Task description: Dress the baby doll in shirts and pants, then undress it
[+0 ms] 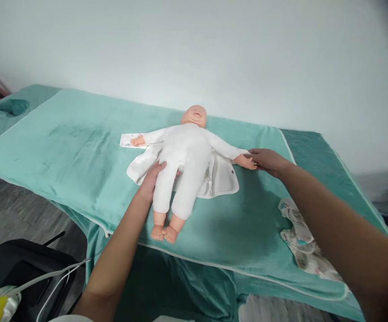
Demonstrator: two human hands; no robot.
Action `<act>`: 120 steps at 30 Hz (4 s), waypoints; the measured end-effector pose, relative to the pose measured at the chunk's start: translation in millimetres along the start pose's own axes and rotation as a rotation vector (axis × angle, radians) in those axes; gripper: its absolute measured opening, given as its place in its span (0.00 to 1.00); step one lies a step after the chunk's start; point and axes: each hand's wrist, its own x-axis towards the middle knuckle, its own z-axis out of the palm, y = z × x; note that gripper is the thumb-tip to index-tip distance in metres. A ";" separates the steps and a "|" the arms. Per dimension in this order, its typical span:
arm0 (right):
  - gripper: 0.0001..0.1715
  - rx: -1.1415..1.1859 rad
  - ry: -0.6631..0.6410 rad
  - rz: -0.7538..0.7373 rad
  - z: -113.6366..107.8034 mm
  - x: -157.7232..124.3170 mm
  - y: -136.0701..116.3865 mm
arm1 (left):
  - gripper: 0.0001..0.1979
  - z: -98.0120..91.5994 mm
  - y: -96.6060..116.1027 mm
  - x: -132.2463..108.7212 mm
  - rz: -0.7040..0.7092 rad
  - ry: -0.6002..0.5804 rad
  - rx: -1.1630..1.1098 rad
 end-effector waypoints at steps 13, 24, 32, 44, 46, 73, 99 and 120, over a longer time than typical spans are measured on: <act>0.12 -0.056 0.313 0.009 -7.6 15.0 23.9 | 0.18 1.9 -1.8 0.9 0.068 -0.030 0.014; 0.17 -0.180 0.373 -0.733 74.3 -32.7 -94.4 | 0.31 -2.1 -18.5 7.7 0.081 -0.252 -0.065; 0.31 -0.503 -0.113 -0.844 177.6 7.5 -215.7 | 0.23 -4.8 -26.9 9.3 0.263 -0.010 0.116; 0.23 -0.691 -0.299 -0.773 168.4 51.2 -217.5 | 0.21 -13.2 -2.6 49.2 0.692 0.062 1.102; 0.24 -0.631 -0.241 -0.753 153.6 48.2 -210.3 | 0.20 -20.6 10.0 65.7 0.694 0.105 1.279; 0.22 -0.895 0.047 -0.699 205.8 35.6 -206.0 | 0.09 -59.3 21.3 94.5 0.811 0.252 1.043; 0.14 0.328 0.553 -0.173 119.0 -24.2 -43.8 | 0.13 -61.2 17.9 96.2 0.866 0.233 1.050; 0.29 0.547 -0.033 -0.419 160.8 -28.6 -63.5 | 0.08 -8.2 75.3 102.9 0.770 0.176 0.873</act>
